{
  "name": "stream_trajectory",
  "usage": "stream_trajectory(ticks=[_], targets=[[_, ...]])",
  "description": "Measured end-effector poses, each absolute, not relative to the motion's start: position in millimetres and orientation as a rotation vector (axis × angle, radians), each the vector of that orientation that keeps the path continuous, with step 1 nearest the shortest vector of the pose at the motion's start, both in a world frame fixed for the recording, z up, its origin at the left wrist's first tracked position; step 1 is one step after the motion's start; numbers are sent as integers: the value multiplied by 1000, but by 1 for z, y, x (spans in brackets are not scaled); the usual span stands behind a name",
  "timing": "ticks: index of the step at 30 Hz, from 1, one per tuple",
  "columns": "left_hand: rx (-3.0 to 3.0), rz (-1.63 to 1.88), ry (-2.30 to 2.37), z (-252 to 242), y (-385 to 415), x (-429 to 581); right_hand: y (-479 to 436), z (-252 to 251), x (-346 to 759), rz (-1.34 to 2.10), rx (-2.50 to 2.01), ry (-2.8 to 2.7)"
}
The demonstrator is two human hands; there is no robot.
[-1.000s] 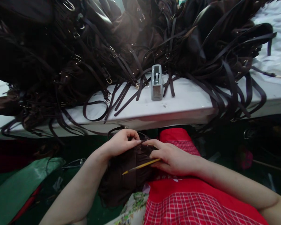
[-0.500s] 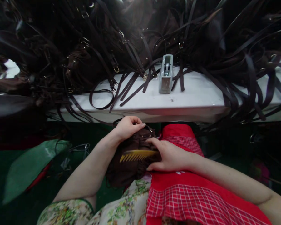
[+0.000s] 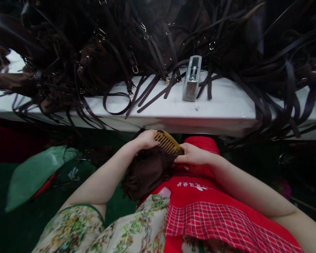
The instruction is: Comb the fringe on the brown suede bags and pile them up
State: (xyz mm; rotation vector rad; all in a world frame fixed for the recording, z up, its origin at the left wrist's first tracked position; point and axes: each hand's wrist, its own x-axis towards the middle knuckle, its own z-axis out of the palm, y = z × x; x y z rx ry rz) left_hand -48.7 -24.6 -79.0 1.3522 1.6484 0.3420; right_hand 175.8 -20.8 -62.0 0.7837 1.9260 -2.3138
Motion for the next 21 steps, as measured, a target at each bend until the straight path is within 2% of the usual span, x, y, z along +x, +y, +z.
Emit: stream_trajectory(ticks=[4, 7, 10, 13, 16, 21], targets=[[1583, 242, 1238, -53, -27, -43, 2, -59, 182, -2626, 814, 1694], [1399, 149, 966, -23, -21, -39, 19, -54, 183, -2812, 961, 1605], [1156, 41, 896, -7, -15, -31, 31, -44, 181, -2786, 969, 1691], [1148, -16, 851, -12, -18, -14, 37, -37, 178, -2631, 945, 1826], [1191, 110, 774, -25, -28, 2, 38, -40, 177, -2484, 940, 1881], [1037, 454, 723, -38, -39, 6, 41, -55, 177, -2621, 1028, 1733]])
